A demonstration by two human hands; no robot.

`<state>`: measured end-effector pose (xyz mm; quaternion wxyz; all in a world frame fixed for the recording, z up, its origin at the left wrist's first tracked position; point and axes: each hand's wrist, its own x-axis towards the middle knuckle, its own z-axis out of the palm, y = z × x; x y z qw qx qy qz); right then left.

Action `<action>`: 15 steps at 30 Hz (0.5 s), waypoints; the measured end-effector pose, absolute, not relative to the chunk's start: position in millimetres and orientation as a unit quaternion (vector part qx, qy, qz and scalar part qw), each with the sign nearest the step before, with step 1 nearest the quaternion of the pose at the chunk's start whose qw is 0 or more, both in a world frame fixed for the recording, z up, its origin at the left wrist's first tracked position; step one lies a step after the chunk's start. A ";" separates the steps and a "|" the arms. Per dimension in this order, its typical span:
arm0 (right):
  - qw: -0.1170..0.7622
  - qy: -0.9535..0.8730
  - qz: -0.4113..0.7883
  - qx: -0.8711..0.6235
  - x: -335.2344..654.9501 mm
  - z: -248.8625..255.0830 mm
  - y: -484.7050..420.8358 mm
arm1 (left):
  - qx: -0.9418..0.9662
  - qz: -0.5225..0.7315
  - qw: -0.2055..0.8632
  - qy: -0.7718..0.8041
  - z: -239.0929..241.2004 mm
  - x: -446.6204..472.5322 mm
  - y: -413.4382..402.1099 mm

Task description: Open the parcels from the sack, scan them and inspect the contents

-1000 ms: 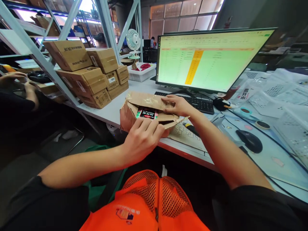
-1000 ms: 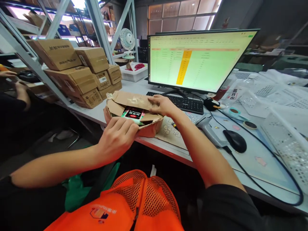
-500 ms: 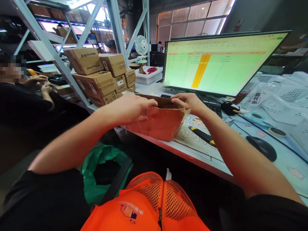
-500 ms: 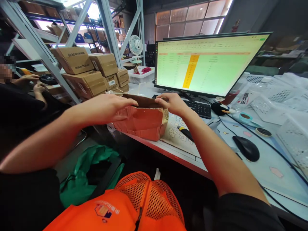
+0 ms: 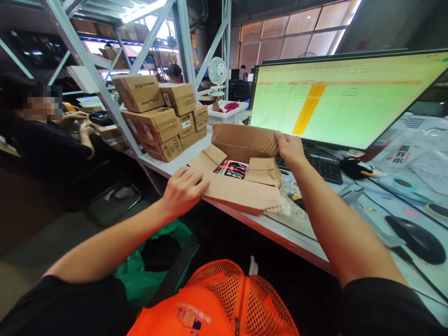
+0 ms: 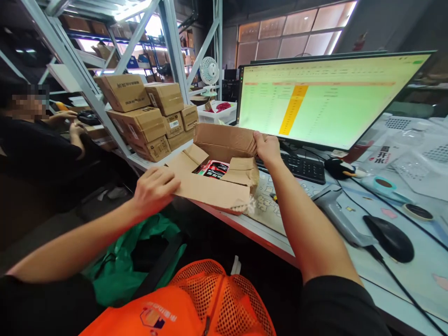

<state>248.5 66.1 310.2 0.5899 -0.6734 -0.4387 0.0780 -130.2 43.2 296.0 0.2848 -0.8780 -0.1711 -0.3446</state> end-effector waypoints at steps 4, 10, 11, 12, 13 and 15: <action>0.607 -0.367 0.182 -0.681 243.2 308.9 75.5 | -0.843 -0.411 0.277 -0.209 253.4 -132.9 38.1; 0.528 -0.349 0.279 -0.722 234.0 304.4 72.0 | -0.840 -0.425 0.266 -0.206 246.9 -127.5 40.2; 0.520 -0.349 0.275 -0.730 234.4 304.5 69.9 | -0.845 -0.415 0.267 -0.204 249.8 -127.7 40.8; 0.516 -0.347 0.262 -0.738 235.5 305.7 67.7 | -0.855 -0.398 0.265 -0.202 254.1 -128.5 41.2; 0.516 -0.344 0.242 -0.747 236.8 308.3 65.5 | -0.867 -0.377 0.258 -0.198 259.8 -130.0 41.5; 0.527 -0.352 0.152 -0.759 238.3 317.8 60.0 | -0.899 -0.326 0.224 -0.187 276.1 -134.8 42.2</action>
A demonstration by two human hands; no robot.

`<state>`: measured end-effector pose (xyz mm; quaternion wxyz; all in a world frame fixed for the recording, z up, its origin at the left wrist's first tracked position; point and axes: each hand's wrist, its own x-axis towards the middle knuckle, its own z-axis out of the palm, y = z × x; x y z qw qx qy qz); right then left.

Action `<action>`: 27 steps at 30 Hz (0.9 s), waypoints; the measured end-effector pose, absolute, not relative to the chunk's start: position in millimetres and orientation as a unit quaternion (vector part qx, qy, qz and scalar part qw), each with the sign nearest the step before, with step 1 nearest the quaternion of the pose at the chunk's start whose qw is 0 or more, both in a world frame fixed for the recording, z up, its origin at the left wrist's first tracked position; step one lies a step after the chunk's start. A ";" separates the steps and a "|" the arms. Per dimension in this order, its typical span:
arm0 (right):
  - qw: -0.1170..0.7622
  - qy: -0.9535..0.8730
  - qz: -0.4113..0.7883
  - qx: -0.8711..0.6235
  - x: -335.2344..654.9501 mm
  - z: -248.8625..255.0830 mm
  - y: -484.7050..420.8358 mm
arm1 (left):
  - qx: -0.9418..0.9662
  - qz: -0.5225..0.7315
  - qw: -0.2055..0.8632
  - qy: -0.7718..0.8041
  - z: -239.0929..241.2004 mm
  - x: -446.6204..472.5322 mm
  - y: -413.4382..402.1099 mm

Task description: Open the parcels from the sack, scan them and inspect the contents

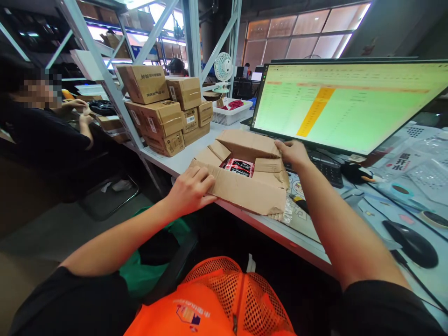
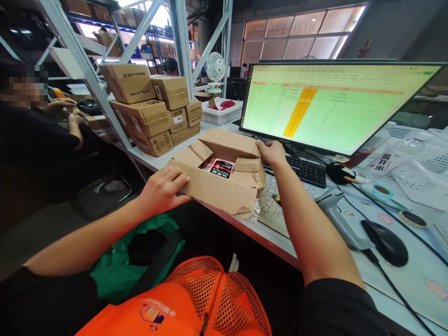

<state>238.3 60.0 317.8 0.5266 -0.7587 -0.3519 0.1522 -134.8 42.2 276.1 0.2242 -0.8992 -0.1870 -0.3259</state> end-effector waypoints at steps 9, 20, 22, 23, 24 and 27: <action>0.381 -0.733 -0.073 -0.559 180.9 356.9 15.6 | -0.983 -0.090 -0.050 -0.151 381.2 -110.4 93.7; 0.201 -0.864 -0.032 -0.461 171.1 355.2 -20.1 | -0.983 0.116 0.030 -0.142 380.1 -59.7 115.0; 0.283 -0.856 -0.084 -0.425 175.7 364.3 -40.5 | -0.989 0.041 0.071 -0.123 375.2 -73.1 102.9; 0.319 -0.847 -0.110 -0.410 179.0 366.9 -50.7 | -0.990 0.010 0.086 -0.114 373.2 -79.6 95.9; 0.348 -0.837 -0.135 -0.401 182.9 367.8 -60.4 | -0.989 -0.017 0.098 -0.109 371.9 -85.8 88.7; 0.402 -0.800 -0.191 -0.402 196.2 362.3 -83.4 | -0.980 -0.098 0.104 -0.140 371.5 -103.6 70.2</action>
